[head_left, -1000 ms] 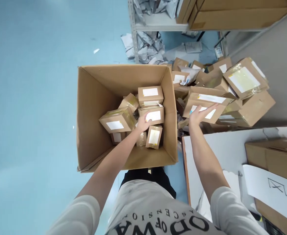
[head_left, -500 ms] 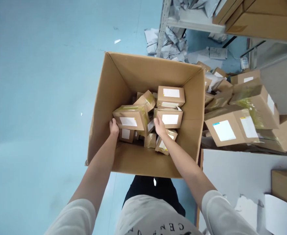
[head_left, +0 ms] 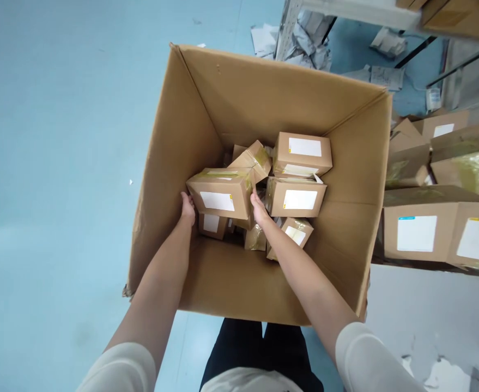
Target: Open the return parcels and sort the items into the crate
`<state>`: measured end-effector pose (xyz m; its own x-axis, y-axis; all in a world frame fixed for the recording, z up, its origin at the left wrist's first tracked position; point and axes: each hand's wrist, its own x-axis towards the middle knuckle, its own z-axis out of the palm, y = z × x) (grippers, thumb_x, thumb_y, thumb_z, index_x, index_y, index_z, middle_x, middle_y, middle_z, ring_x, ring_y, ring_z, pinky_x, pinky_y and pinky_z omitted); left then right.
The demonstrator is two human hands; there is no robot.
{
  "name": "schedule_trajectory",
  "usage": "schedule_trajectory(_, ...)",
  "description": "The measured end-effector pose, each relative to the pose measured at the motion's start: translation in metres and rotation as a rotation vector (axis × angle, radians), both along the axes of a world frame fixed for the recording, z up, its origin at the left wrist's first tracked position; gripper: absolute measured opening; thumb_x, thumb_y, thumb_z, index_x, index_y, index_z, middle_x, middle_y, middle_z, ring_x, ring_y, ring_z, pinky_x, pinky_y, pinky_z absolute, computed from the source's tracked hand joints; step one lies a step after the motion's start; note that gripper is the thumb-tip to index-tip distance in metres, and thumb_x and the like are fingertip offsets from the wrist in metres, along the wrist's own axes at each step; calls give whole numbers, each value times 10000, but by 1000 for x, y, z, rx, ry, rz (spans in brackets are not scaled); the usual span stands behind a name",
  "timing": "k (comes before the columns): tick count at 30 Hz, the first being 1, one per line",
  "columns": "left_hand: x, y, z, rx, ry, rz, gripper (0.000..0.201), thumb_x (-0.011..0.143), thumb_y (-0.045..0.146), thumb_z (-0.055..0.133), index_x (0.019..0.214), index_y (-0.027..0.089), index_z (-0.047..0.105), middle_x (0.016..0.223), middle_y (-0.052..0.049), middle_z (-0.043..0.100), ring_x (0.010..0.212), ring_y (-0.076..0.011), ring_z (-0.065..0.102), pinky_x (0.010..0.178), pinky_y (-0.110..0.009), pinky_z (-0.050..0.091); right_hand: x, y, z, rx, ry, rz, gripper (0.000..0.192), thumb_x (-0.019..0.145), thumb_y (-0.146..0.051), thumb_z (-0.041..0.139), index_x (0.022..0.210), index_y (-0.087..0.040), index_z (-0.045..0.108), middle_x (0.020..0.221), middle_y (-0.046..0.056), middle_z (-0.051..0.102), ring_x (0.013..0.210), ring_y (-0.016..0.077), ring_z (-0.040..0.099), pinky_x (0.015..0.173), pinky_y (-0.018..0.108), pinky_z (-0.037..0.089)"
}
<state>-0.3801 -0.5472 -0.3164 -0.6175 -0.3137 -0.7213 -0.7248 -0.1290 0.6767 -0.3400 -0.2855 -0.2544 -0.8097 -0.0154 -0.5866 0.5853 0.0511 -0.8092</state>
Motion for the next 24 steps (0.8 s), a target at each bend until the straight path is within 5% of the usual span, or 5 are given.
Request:
schedule_trajectory(7, 5, 4, 12, 93, 45, 98, 752, 874, 708, 146, 1234, 184, 548, 1324, -103, 552, 1226, -220, 517, 987, -362, 440, 0, 0, 12, -45, -17, -9, 810, 833, -735, 315, 1492, -287, 166, 1527, -40, 271, 1448, 182, 69, 1167, 430, -3)
schedule_trajectory(12, 16, 18, 52, 45, 217, 68, 722, 836, 742, 242, 1043, 167, 626, 1089, -98, 676, 1047, -208, 624, 883, -334, 494, 12, 13, 39, -62, 1, -127, 852, 807, -770, 297, 1491, -274, 189, 1545, -37, 217, 1446, 196, 94, 1175, 416, 47)
schedule_trajectory(17, 30, 31, 126, 138, 373, -108, 742, 800, 764, 300, 1059, 158, 639, 1049, -90, 693, 1058, -226, 621, 920, -359, 477, 31, 36, 100, -60, 56, -208, 884, 796, -782, 296, 1489, -238, 224, 1554, -2, 197, 1444, 204, 109, 1182, 400, 73)
schedule_trajectory(21, 36, 49, 201, 152, 503, -247, 763, 772, 791, 317, 1077, 171, 640, 1121, -90, 671, 1142, -254, 572, 957, -385, 462, 59, 62, 162, -9, 160, -239, 843, 799, -770, 326, 1471, -262, 282, 1522, 16, 297, 1437, 219, 137, 1183, 406, 59)
schedule_trajectory(24, 41, 70, 260, 308, 538, -383, 827, 710, 847, 321, 1141, 206, 616, 1156, -77, 658, 1187, -275, 539, 978, -391, 454, 89, 83, 204, -15, 237, -312, 770, 816, -748, 334, 1450, -312, 321, 1489, 0, 355, 1426, 225, 182, 1181, 429, 100)
